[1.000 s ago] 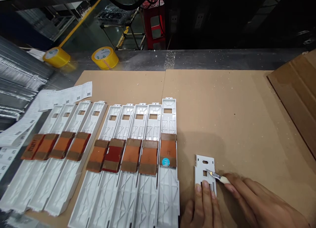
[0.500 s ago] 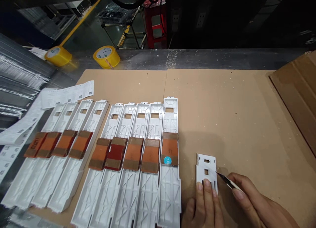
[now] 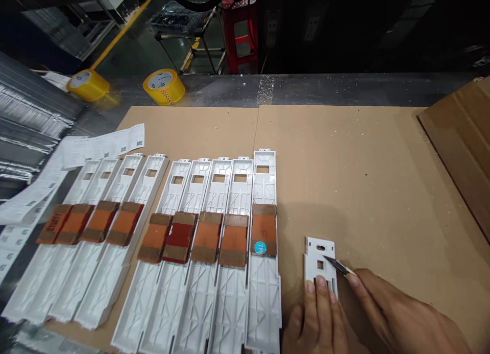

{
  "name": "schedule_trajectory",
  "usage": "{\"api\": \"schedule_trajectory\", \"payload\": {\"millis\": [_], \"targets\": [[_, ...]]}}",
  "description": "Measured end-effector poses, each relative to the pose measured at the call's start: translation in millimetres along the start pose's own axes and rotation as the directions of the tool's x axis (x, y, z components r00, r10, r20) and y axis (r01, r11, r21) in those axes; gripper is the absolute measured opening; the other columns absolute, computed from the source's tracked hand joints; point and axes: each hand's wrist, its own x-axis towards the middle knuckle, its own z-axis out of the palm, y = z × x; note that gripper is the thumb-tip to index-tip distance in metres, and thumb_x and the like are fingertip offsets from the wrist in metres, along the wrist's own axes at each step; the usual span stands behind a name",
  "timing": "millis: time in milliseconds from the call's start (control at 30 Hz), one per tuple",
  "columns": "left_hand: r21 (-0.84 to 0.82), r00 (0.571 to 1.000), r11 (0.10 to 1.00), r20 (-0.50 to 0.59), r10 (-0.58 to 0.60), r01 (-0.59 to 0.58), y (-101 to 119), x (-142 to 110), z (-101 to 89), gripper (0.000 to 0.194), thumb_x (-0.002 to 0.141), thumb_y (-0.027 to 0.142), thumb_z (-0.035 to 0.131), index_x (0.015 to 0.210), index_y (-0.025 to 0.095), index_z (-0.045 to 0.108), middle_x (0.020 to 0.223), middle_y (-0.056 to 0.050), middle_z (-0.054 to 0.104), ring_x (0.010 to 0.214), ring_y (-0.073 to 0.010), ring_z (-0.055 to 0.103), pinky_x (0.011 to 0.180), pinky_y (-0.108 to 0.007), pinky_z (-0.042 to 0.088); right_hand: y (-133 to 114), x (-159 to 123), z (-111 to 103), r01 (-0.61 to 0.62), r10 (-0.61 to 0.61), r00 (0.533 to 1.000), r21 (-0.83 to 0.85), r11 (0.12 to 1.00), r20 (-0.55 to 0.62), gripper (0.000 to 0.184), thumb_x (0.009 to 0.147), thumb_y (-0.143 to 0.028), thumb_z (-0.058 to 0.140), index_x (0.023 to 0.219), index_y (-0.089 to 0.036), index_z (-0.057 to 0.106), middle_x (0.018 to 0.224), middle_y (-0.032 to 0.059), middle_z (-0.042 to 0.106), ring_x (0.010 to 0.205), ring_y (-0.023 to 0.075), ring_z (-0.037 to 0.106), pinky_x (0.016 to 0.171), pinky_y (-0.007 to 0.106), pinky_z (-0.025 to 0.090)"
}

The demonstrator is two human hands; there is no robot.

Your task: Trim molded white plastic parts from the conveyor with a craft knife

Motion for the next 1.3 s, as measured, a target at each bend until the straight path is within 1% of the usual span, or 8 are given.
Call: {"api": "schedule_trajectory", "payload": {"millis": [133,433,600,733,933,1033,1167,1300], "targets": [[0.005,1.0,1.0,-0.002,0.011,-0.011,-2,2,-0.1,0.041,0.077,0.006,0.035,0.089,0.012,0.074,0.102,-0.008,0.074,0.103,-0.0216,0.062,0.079,-0.033,0.041,-2,3,0,0.038,-0.038,0.998,0.002,0.999,0.047,0.036,0.097,-0.04,0.032,0.08,-0.028,0.06,0.055,-0.0062,0.062,0.038,0.0131,0.057,0.031,0.02,0.042],[-0.008,1.0,1.0,0.005,0.022,-0.022,-4,8,-3.3,0.04,0.079,0.007,0.035,0.087,0.012,0.074,0.098,-0.008,0.075,0.102,-0.0212,0.061,0.08,-0.033,0.039,-3,2,-1,0.027,-0.027,0.999,0.003,1.0,0.022,0.036,0.098,-0.04,0.032,0.078,-0.029,0.06,0.054,-0.0091,0.062,0.035,0.0113,0.056,0.028,0.02,0.038],[-0.016,0.999,0.999,0.02,0.032,-0.032,-5,9,-5.1,0.039,0.08,0.008,0.036,0.088,0.011,0.074,0.098,-0.008,0.075,0.109,-0.0211,0.059,0.08,-0.032,0.039,-3,1,2,0.013,-0.012,0.999,-0.007,1.0,0.038,0.035,0.098,-0.041,0.031,0.081,-0.03,0.06,0.054,-0.0105,0.061,0.036,0.0112,0.056,0.03,0.02,0.041],[-0.023,0.999,0.999,0.022,0.036,-0.036,-5,5,-4.1,0.038,0.079,0.008,0.038,0.089,0.011,0.074,0.111,-0.01,0.071,0.123,-0.0223,0.052,0.081,-0.033,0.039,-3,1,2,-0.011,0.011,0.999,0.004,1.0,0.05,0.036,0.099,-0.041,0.03,0.08,-0.031,0.058,0.053,-0.0116,0.059,0.035,0.0117,0.055,0.028,0.021,0.04],[-0.016,0.999,0.999,0.022,0.029,-0.029,-3,2,-1.6,0.037,0.08,0.008,0.038,0.091,0.01,0.073,0.138,-0.01,0.051,0.133,-0.0226,0.044,0.083,-0.033,0.039,-6,4,2,-0.032,0.03,0.997,0.023,0.999,0.07,0.039,0.099,-0.041,0.03,0.074,-0.03,0.058,0.049,-0.011,0.058,0.034,0.0119,0.055,0.028,0.021,0.038],[-0.02,1.0,1.0,0.008,0.003,-0.002,0,-3,1.0,0.039,0.082,0.009,0.036,0.093,0.01,0.073,0.141,-0.011,0.047,0.13,-0.0227,0.047,0.085,-0.034,0.038,-8,7,0,-0.039,0.035,0.996,0.051,0.998,0.08,0.04,0.099,-0.04,0.031,0.071,-0.03,0.057,0.048,-0.0118,0.058,0.033,0.0108,0.054,0.027,0.02,0.035],[-0.034,1.0,0.999,0.005,-0.016,0.016,2,-9,3.7,0.04,0.082,0.009,0.035,0.097,0.009,0.072,0.14,-0.011,0.049,0.125,-0.0227,0.052,0.085,-0.035,0.038,-8,9,-2,-0.056,0.05,0.994,0.06,0.997,0.092,0.038,0.099,-0.04,0.03,0.077,-0.032,0.061,0.05,-0.0123,0.061,0.035,0.012,0.057,0.029,0.022,0.038],[-0.034,1.0,0.999,0.005,-0.01,0.01,0,-7,3.1,0.039,0.081,0.009,0.036,0.095,0.01,0.073,0.14,-0.011,0.049,0.124,-0.0221,0.053,0.085,-0.034,0.039,-5,7,-2,-0.072,0.059,0.991,0.111,0.991,0.119,0.042,0.098,-0.042,0.028,0.073,-0.032,0.06,0.05,-0.0118,0.06,0.036,0.0117,0.057,0.03,0.021,0.039]]}}
